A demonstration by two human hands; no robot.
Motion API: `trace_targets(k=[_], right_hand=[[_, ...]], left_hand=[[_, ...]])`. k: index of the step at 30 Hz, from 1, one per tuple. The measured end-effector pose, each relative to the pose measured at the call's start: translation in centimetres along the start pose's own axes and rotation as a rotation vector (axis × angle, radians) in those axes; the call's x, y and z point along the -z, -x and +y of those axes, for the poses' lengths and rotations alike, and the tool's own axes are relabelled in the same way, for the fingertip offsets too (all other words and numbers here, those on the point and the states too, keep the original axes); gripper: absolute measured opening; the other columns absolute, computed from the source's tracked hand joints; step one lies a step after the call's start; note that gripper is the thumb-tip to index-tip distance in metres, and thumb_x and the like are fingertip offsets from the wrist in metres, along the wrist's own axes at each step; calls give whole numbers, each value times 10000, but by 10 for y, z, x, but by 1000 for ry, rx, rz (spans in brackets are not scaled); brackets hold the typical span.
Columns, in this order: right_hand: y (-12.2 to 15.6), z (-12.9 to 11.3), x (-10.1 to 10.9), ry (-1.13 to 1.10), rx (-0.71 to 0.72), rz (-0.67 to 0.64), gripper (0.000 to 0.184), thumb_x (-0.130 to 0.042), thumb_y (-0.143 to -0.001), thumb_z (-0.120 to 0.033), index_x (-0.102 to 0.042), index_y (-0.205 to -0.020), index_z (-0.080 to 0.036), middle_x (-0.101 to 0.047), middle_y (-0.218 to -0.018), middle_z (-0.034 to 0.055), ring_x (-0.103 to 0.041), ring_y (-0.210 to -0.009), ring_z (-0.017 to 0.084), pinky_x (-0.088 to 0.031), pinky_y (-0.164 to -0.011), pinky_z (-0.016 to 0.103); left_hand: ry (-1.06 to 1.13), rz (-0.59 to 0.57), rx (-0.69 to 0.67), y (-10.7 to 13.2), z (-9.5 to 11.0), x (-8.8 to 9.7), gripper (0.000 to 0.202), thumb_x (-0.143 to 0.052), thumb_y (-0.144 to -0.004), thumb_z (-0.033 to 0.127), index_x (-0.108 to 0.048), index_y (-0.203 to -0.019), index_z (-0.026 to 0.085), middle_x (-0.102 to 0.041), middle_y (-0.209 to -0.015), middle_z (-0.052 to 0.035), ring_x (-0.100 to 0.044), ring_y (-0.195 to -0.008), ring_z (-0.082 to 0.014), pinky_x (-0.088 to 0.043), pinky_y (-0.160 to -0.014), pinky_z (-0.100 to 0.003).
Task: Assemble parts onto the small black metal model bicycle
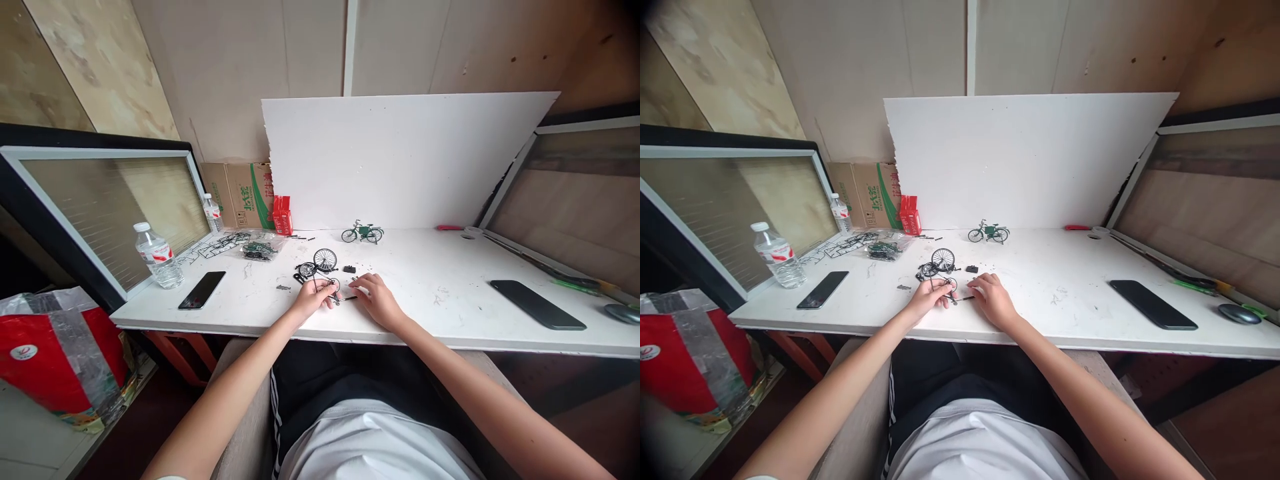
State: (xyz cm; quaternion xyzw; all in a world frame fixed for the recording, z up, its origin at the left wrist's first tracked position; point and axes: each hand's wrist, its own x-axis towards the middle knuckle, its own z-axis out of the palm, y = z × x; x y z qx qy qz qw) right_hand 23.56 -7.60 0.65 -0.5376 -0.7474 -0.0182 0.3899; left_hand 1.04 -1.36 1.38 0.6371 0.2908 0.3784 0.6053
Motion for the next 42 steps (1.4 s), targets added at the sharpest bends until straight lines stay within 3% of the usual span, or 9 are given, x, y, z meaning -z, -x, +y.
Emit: trace_targets(k=[4,8,13,17,23,29,42], right_hand=[[-1,4,-7,82,73,-68,157,-636,-996,-297,-784,-981,-248,-730,-1048,129,-604,-1019,323,-541,-885,487],[-1,3,-9,90,59,-97,187,-598,-1009,-277,-754,-917,-232,-724,-916,123,-602,-959,312,-538,-827,462],[-1,5,-10,120,-62,-71,201,-511,-1031,-246,-694,-956,-213,-746,-962,125,-626,-962,313,-528,-794,448],[-1,4,-6,-2,-161,39,220,-517,-1059,-355,-684,-1048,-212,-750,-1013,111,-672,-890,273,-549,-747,415],[0,-7,-1,-153,-22,203,298,-525,-1075,-428,-735,-1160,-234,-755,-1095,119,-710,-906,253,-600,-699,394],[5,-13,-4,-128,135,171,269,-560,-1069,-391,-777,-1162,-263,-771,-979,108,-727,-887,261,-615,-768,424],[5,-17,-3,-93,139,139,291,-549,-1070,-402,-795,-1144,-265,-778,-987,117,-721,-868,256,-604,-732,402]], left_hand=[[-14,-8,-42,1,-2,1,406,-775,-854,530,-729,-921,132,-791,-958,-126,-625,-591,-105,-431,-585,-246],[-14,2,-61,2,-1,1,382,-794,-842,499,-721,-895,129,-786,-937,-125,-607,-584,-103,-457,-605,-252],[-18,23,-69,1,-4,1,363,-769,-874,480,-713,-936,127,-781,-943,-120,-611,-586,-96,-457,-603,-242],[-54,74,-71,0,-8,0,342,-752,-885,467,-703,-929,131,-774,-954,-119,-605,-584,-98,-469,-581,-243],[-132,152,-87,0,-12,-4,282,-756,-872,416,-692,-892,143,-764,-901,-99,-622,-583,-118,-501,-593,-263],[-201,231,-57,3,-8,-6,232,-754,-870,381,-700,-893,156,-771,-867,-88,-651,-585,-146,-483,-585,-270],[-316,278,-108,0,-15,-3,216,-747,-879,388,-721,-879,174,-767,-808,-86,-673,-617,-191,-500,-632,-303]])
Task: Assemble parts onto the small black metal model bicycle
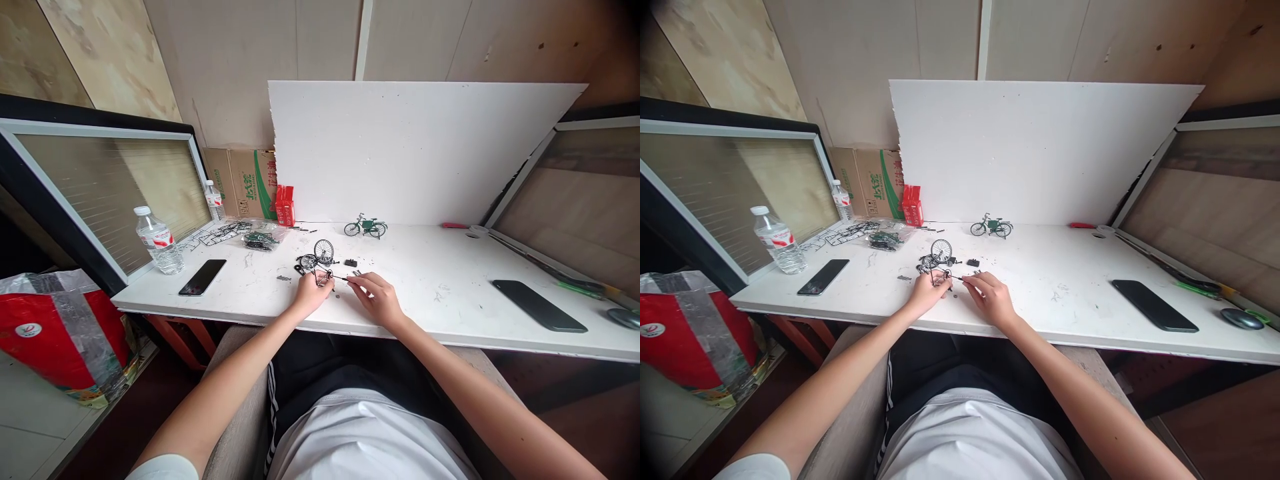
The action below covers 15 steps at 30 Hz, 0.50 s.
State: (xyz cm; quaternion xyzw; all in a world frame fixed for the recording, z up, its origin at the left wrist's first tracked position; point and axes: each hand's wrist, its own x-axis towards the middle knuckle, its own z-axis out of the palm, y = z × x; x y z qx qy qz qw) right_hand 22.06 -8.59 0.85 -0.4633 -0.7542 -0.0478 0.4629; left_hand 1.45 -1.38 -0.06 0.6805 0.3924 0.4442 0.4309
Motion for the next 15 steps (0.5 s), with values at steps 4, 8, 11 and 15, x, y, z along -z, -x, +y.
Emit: trace_targets(k=[4,8,11,15], right_hand=[[0,0,0,-13,-9,-3,300,-543,-1071,-414,-795,-1141,-267,-779,-1005,118,-730,-902,262,-617,-756,407],[1,0,0,-6,-15,0,299,-547,-1069,-417,-796,-1142,-268,-777,-1002,117,-723,-881,257,-611,-733,399],[1,0,0,1,-13,-3,294,-546,-1070,-409,-796,-1140,-271,-778,-1001,115,-723,-876,256,-602,-734,397],[0,-1,0,12,12,-5,287,-541,-1075,-383,-791,-1151,-263,-783,-1016,113,-728,-895,259,-594,-753,404]], left_hand=[[-6,1,-3,1,4,1,212,-753,-873,383,-715,-858,175,-765,-797,-79,-671,-609,-186,-498,-637,-299],[-25,-9,-16,2,5,1,214,-717,-898,383,-721,-863,173,-771,-824,-86,-682,-641,-194,-512,-655,-302],[-32,-8,-29,2,5,0,208,-708,-901,374,-727,-862,171,-782,-887,-99,-695,-680,-200,-518,-672,-305],[-44,-13,-18,2,6,1,216,-719,-894,386,-723,-856,174,-782,-881,-96,-683,-645,-197,-501,-654,-307]])
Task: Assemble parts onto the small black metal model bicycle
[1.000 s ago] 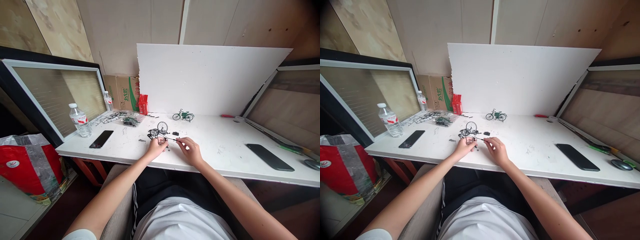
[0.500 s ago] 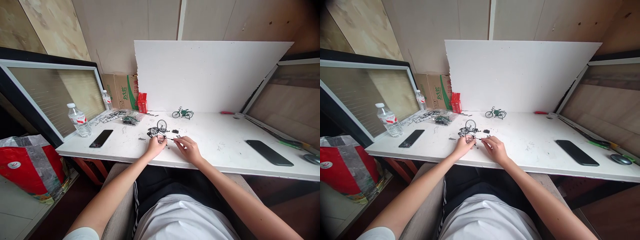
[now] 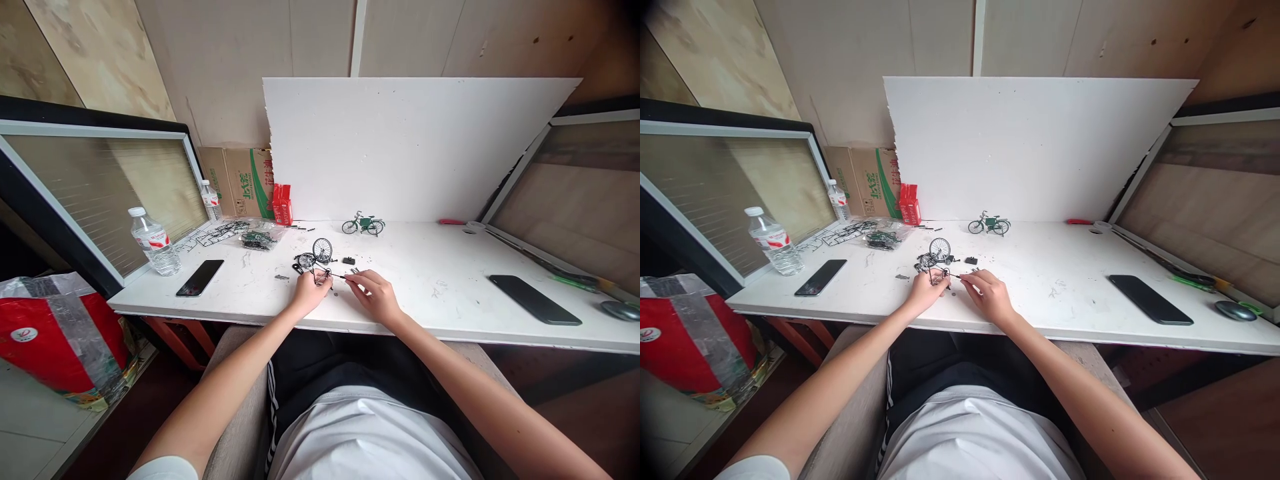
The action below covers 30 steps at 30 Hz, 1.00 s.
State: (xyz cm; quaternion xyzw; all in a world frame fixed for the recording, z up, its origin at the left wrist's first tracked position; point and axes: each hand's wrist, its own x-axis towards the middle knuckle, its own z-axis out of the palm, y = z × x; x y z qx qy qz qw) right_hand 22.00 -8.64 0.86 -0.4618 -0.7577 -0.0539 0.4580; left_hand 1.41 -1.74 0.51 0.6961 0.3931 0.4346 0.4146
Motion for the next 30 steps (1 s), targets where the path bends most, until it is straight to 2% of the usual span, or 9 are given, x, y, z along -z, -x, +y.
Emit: trace_targets(k=[7,12,19,25,30], right_hand=[[2,3,-1,-17,-4,-11,273,-550,-1071,-372,-783,-1174,-275,-780,-1040,112,-732,-926,259,-603,-780,408],[3,5,-3,3,28,4,260,-555,-1072,-334,-779,-1187,-268,-777,-1048,106,-724,-931,245,-609,-751,381],[1,4,-3,43,113,48,220,-587,-1068,-284,-772,-1173,-227,-781,-980,96,-718,-832,208,-580,-692,332],[1,5,-3,84,102,47,197,-613,-1063,-304,-784,-1103,-214,-795,-886,73,-706,-712,188,-544,-665,320],[1,4,-3,87,64,49,225,-614,-1063,-338,-793,-1051,-203,-807,-879,70,-715,-682,187,-513,-627,311]], left_hand=[[-8,-13,-7,0,-4,0,270,-695,-919,439,-705,-832,183,-773,-835,-83,-677,-620,-190,-488,-644,-307],[-8,-5,18,0,-4,0,258,-717,-905,434,-708,-886,176,-775,-833,-82,-679,-603,-183,-501,-641,-303],[-61,-4,5,-1,-5,1,262,-709,-916,429,-712,-932,168,-786,-829,-82,-702,-621,-187,-536,-653,-297],[-137,52,-71,-2,-7,0,192,-728,-910,355,-736,-940,165,-798,-869,-102,-747,-756,-215,-571,-704,-299],[-191,48,-86,-1,-7,-1,154,-701,-925,309,-742,-941,161,-801,-888,-106,-763,-799,-227,-581,-732,-306]])
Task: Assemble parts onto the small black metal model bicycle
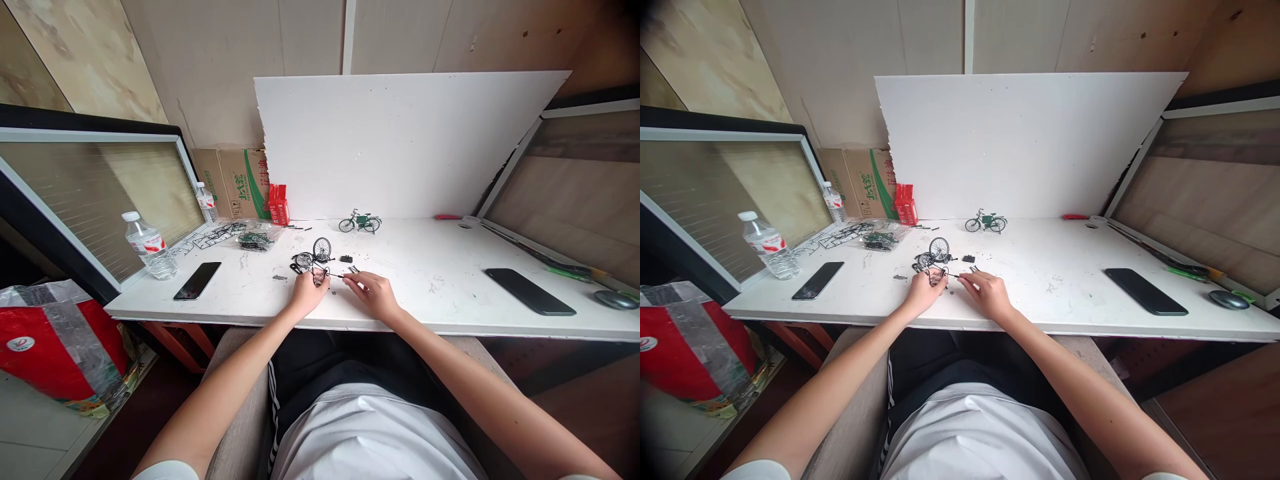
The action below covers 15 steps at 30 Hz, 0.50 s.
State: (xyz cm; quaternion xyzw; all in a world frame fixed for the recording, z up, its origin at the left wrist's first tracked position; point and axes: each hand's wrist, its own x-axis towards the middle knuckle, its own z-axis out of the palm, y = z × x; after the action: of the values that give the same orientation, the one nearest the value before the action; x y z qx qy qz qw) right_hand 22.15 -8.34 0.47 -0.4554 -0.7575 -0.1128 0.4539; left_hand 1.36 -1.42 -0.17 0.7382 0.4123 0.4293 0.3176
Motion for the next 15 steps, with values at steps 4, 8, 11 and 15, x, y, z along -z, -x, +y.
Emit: trace_targets(k=[4,8,11,15], right_hand=[[0,0,1,-10,-55,-22,303,-597,-1069,-387,-792,-934,-198,-806,-852,75,-711,-666,186,-502,-625,306],[0,0,2,-21,-108,-49,409,-575,-1072,-442,-757,-801,-195,-774,-773,75,-682,-638,182,-477,-617,297],[-1,0,2,-9,-133,-62,499,-535,-1077,-505,-734,-744,-191,-743,-715,80,-643,-596,174,-461,-606,296],[-2,-2,3,3,-158,-81,615,-459,-1079,-594,-717,-693,-191,-698,-635,84,-603,-553,174,-440,-583,298]], left_hand=[[-9,-16,-33,0,1,0,126,-693,-928,281,-739,-924,164,-800,-862,-98,-765,-786,-227,-592,-743,-312],[21,-27,-24,0,1,0,122,-692,-928,279,-735,-922,165,-806,-882,-96,-770,-787,-231,-598,-738,-316],[21,-29,-19,0,0,0,128,-689,-930,285,-736,-924,166,-808,-893,-97,-773,-808,-235,-598,-740,-316],[-7,-45,-50,1,2,0,127,-684,-932,284,-749,-922,175,-809,-900,-91,-774,-850,-242,-601,-771,-322]])
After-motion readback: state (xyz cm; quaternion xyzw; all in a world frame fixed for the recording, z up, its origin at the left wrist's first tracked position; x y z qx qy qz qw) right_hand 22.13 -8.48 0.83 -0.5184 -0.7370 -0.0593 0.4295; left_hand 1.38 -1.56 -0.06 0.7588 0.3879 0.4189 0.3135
